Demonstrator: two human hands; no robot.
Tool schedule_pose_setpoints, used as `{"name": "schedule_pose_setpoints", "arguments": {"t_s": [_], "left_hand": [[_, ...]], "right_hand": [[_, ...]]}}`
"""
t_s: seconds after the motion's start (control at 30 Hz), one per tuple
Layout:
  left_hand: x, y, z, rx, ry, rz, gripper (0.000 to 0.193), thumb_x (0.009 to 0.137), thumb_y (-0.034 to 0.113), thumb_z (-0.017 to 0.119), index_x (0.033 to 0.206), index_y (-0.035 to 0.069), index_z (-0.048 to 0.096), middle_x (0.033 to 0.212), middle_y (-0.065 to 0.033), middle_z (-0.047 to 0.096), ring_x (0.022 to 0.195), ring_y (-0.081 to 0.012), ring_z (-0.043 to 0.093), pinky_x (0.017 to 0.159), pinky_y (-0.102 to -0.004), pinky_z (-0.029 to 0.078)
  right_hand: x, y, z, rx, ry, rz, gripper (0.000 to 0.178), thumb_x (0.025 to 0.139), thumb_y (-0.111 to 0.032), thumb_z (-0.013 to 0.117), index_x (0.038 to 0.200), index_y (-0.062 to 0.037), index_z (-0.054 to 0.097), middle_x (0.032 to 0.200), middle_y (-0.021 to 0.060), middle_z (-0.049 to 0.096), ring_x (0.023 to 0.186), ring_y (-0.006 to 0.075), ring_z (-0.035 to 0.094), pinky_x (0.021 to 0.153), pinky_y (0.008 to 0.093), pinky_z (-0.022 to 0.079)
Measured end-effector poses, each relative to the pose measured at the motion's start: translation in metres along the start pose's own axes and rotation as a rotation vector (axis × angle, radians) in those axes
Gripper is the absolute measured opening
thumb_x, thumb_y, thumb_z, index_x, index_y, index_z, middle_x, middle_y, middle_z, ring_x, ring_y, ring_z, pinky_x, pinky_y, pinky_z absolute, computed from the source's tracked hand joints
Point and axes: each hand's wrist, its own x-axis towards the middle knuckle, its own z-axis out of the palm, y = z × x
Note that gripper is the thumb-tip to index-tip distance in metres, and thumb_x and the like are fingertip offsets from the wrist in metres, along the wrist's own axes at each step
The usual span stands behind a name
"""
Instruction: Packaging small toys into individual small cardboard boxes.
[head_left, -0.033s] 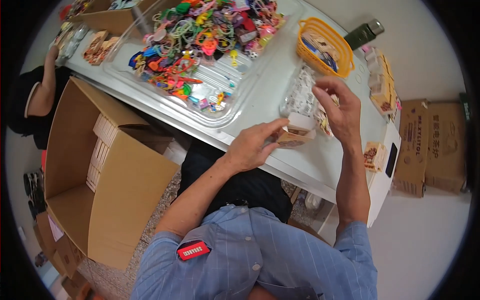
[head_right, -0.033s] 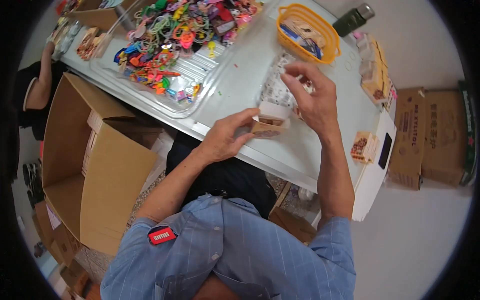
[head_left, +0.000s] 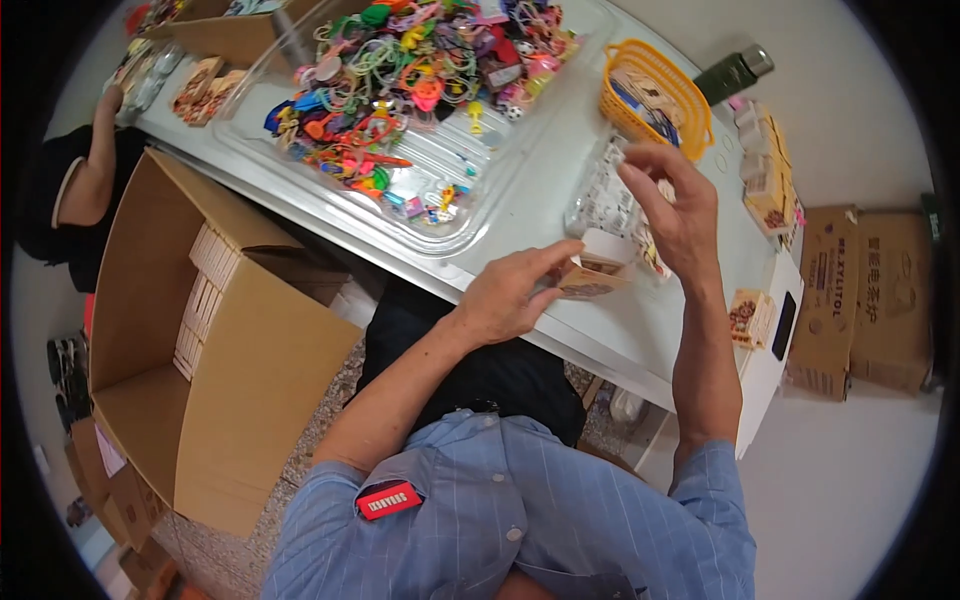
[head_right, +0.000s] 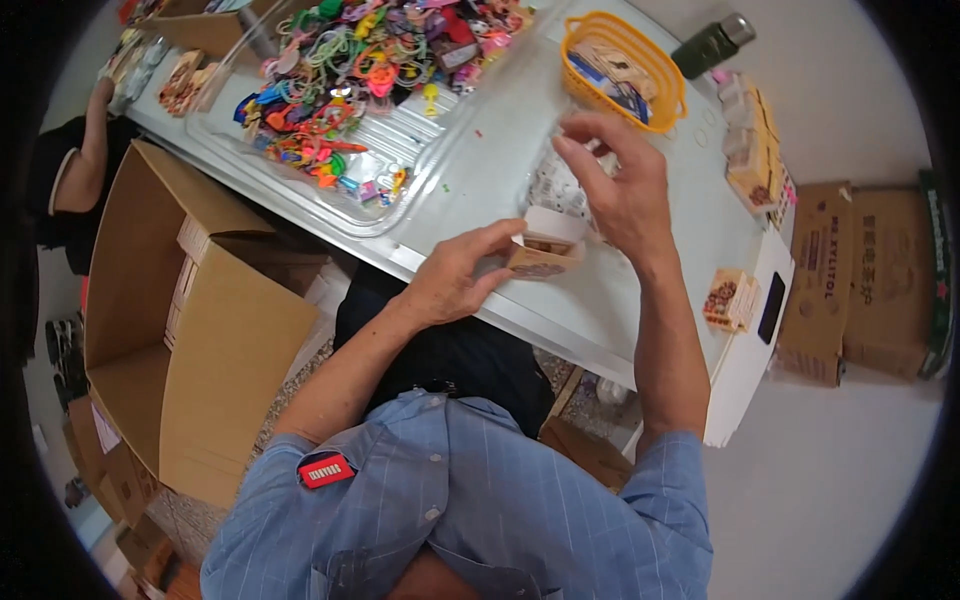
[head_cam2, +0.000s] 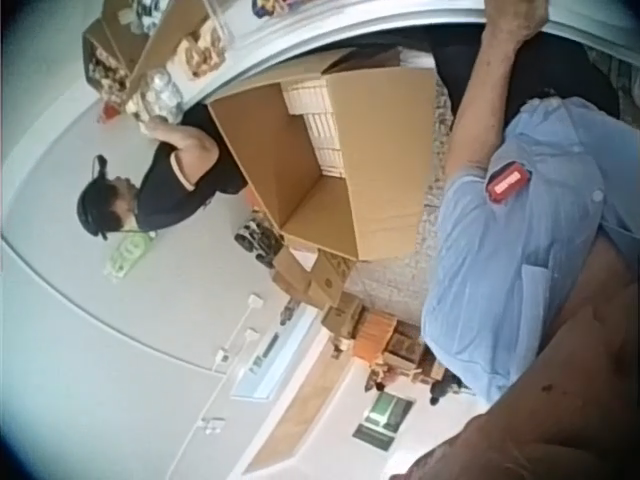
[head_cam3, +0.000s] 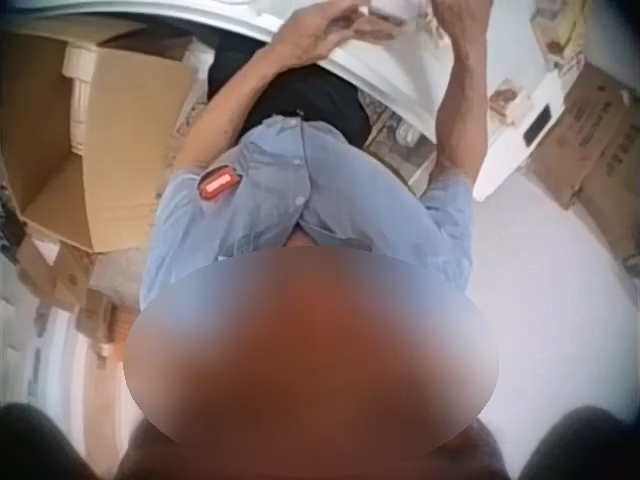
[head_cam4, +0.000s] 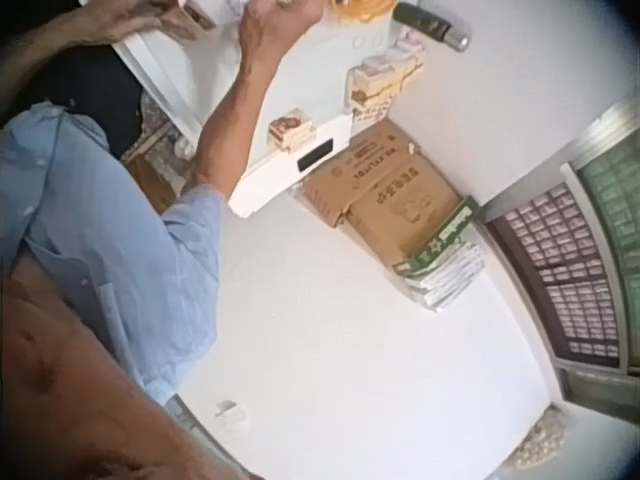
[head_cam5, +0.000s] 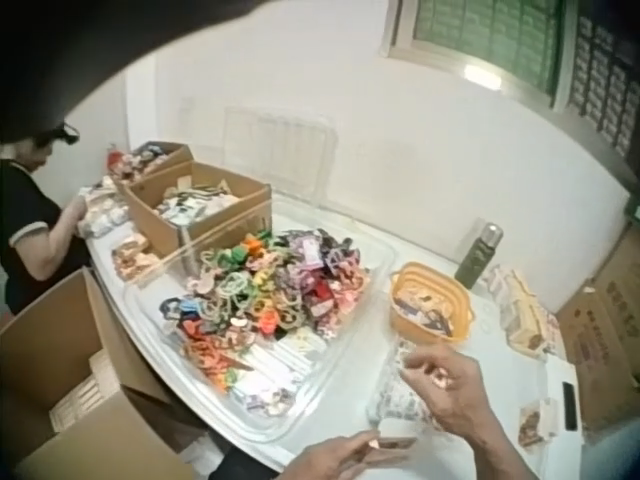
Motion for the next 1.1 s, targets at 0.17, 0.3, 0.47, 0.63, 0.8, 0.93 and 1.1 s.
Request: {"name": "schedule_pose_setpoints", "arguments": {"t_s": [0.17,0.3,0.47,0.63,0.8,0.93,1.1], "left_hand": [[-0.004,0.001,-0.004,0.006,0.049,0.053,0.069,0.081,-0.002,0.073,0.143,0.011,0.048,0.109,-0.0130,0.067,0.098,-0.0340,0.067,0.086,-0.0431,0.054],[-0.002,0.003,-0.005,-0.013,0.019,0.014,0.067,0.081,-0.001,0.073,0.142,0.013,0.049,0.107,-0.0123,0.067,0.102,-0.0345,0.066,0.088,-0.0445,0.052],[-0.001,0.001,-0.005,-0.001,0.046,0.048,0.066,0.081,0.000,0.074,0.141,0.012,0.051,0.105,-0.0125,0.067,0.097,-0.0347,0.066,0.087,-0.0448,0.054],[-0.004,-0.003,-0.005,-0.017,0.064,0.031,0.067,0.081,-0.001,0.074,0.142,0.012,0.051,0.100,-0.0127,0.067,0.094,-0.0345,0.066,0.084,-0.0452,0.053],[-0.006,-0.013,0.004,-0.091,0.060,0.043,0.069,0.080,-0.003,0.074,0.144,0.011,0.050,0.099,-0.0128,0.067,0.092,-0.0341,0.066,0.083,-0.0439,0.053],[-0.010,-0.014,0.001,-0.085,0.075,0.026,0.071,0.080,-0.005,0.073,0.145,0.012,0.050,0.098,-0.0127,0.068,0.092,-0.0335,0.067,0.083,-0.0431,0.053],[-0.006,-0.006,-0.006,-0.060,0.079,0.034,0.070,0.081,-0.004,0.072,0.145,0.012,0.050,0.100,-0.0129,0.068,0.093,-0.0328,0.068,0.084,-0.0417,0.055]], "right_hand": [[0.086,-0.029,0.078,-0.364,-0.165,-0.415,0.029,0.088,-0.013,0.074,0.116,-0.0091,0.070,0.109,0.0090,0.070,0.091,0.0256,0.068,0.077,0.0372,0.054],[0.133,-0.027,0.148,-0.711,-0.408,-0.427,0.035,0.085,-0.011,0.069,0.120,-0.0142,0.069,0.109,0.0114,0.070,0.102,0.0317,0.069,0.078,0.0444,0.056],[0.172,-0.018,0.189,-0.899,-0.545,-0.682,0.029,0.084,-0.010,0.065,0.111,-0.0162,0.071,0.105,0.0120,0.069,0.101,0.0300,0.069,0.077,0.0449,0.057],[0.191,-0.014,0.196,-0.845,-0.560,-0.856,0.012,0.088,-0.013,0.066,0.098,-0.0132,0.071,0.090,0.0084,0.066,0.091,0.0301,0.069,0.072,0.0441,0.055],[0.189,-0.004,0.162,-0.020,-0.477,-0.486,0.020,0.097,-0.022,0.069,0.109,-0.0081,0.075,0.085,0.0006,0.066,0.075,0.0125,0.063,0.067,0.0297,0.051],[0.172,-0.028,0.122,0.143,-0.410,-0.112,0.022,0.099,-0.022,0.069,0.111,-0.0042,0.075,0.087,-0.0016,0.069,0.073,0.0069,0.057,0.067,0.0237,0.047],[0.152,-0.018,0.084,0.492,-0.308,0.013,0.020,0.099,-0.020,0.069,0.109,-0.0029,0.073,0.093,0.0009,0.070,0.077,0.0074,0.060,0.070,0.0244,0.049]]}}
